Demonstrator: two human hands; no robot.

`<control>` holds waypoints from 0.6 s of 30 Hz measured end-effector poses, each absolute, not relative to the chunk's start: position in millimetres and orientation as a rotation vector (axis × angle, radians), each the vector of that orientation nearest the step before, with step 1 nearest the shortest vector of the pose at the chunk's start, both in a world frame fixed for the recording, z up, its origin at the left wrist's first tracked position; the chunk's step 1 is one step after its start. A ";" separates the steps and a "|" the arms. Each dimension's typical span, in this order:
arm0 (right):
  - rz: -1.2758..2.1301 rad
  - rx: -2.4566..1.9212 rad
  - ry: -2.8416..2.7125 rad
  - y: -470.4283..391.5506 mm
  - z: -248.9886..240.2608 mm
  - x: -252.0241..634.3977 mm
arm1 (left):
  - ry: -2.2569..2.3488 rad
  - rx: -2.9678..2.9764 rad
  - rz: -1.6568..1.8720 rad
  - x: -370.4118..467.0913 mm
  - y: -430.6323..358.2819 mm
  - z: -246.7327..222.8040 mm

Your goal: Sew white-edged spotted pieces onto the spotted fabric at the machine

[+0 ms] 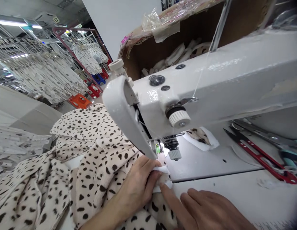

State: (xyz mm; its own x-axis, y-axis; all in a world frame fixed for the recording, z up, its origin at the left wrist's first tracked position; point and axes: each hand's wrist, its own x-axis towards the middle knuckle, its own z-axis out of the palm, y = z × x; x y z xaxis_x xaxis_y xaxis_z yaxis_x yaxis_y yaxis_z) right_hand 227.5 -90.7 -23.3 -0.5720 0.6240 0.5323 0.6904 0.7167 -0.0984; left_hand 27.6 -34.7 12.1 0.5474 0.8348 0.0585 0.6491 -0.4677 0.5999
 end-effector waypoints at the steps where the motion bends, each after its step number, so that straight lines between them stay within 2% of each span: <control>1: -0.156 -1.008 -2.382 -90.2 -23.3 227.5 | 1.194 2.261 0.476 27.5 -34.7 12.1; 12: -0.202 -1.003 -2.412 -92.8 -27.5 224.6 | 1.259 2.075 0.526 30.3 -26.1 14.1; 18: -0.191 -1.020 -2.403 -95.2 -23.7 225.8 | 1.346 1.909 0.416 28.3 -27.9 17.1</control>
